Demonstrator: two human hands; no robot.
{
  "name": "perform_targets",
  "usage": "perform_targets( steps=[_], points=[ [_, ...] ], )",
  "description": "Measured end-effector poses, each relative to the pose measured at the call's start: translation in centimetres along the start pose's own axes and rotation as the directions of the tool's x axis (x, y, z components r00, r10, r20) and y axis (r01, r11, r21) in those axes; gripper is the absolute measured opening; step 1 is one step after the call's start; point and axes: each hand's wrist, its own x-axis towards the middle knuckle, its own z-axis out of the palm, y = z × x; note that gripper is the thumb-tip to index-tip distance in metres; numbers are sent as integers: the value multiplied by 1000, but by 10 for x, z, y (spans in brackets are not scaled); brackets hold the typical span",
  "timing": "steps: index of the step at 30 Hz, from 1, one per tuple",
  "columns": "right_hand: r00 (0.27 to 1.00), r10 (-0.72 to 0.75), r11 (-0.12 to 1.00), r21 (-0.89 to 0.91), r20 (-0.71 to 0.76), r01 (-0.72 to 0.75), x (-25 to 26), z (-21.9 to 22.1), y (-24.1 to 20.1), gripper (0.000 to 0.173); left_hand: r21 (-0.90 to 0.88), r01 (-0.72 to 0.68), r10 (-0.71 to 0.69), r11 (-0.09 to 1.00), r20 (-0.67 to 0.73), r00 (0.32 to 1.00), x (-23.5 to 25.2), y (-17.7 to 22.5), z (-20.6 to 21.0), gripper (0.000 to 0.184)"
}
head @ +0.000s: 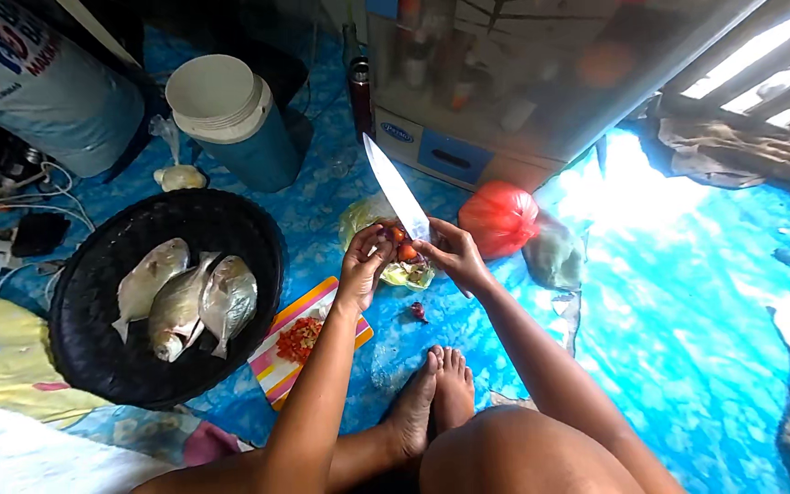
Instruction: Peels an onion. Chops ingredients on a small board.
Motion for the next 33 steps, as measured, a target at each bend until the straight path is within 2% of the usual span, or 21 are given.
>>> perform_targets(
  steps=[4, 7, 9, 11, 12, 13, 14, 15, 16, 19, 28, 33],
  points=[
    [991, 88, 976, -188, -99, -105, 14, -3, 28, 53, -18, 24, -24, 1000, -20, 1000, 5, -5, -7, 39],
    [987, 134, 935, -318, -85, -155, 27, 2, 45, 61, 11, 64, -63, 998, -24, 998, 8, -11, -12, 45],
    [987, 156, 935, -318, -38, -160, 31, 7, 47, 63, 42, 55, -54, 998, -12, 998, 11, -18, -17, 44],
    [993, 120, 954, -277, 11, -112, 30, 11, 47, 66, 134, -10, 7, 991, 23, 1000, 6, -19, -15, 39],
    [997, 67, 967, -249, 29, -58, 29, 12, 49, 66, 222, -9, 6, 975, 13, 1000, -7, -4, 2, 38],
    [999, 5, 974, -226, 41, 5, 28, 13, 51, 66, 317, 112, -93, 942, -73, 993, -29, 31, 40, 37],
    [998, -43, 977, -207, 51, 53, 27, 14, 52, 66, 325, 339, -272, 883, -233, 933, -51, 78, 92, 38],
    [995, -80, 977, -196, 56, 89, 28, 15, 53, 67, 339, 388, -295, 857, -295, 909, -68, 103, 125, 37],
    [992, -111, 974, -193, 57, 120, 28, 16, 53, 66, 357, 369, -266, 858, -305, 914, -78, 112, 140, 35],
    [985, -166, 964, -202, 56, 174, 29, 17, 53, 63, 394, 314, -225, 864, -257, 940, -86, 113, 144, 36],
    [986, -155, 951, -260, 63, 166, 33, 9, 48, 50, 439, 355, -277, 826, -231, 932, -87, 117, 145, 37],
    [988, -131, 981, -130, 87, 141, 36, 4, 50, 48, 435, 343, -271, 833, -221, 937, -86, 116, 145, 36]
  ],
)
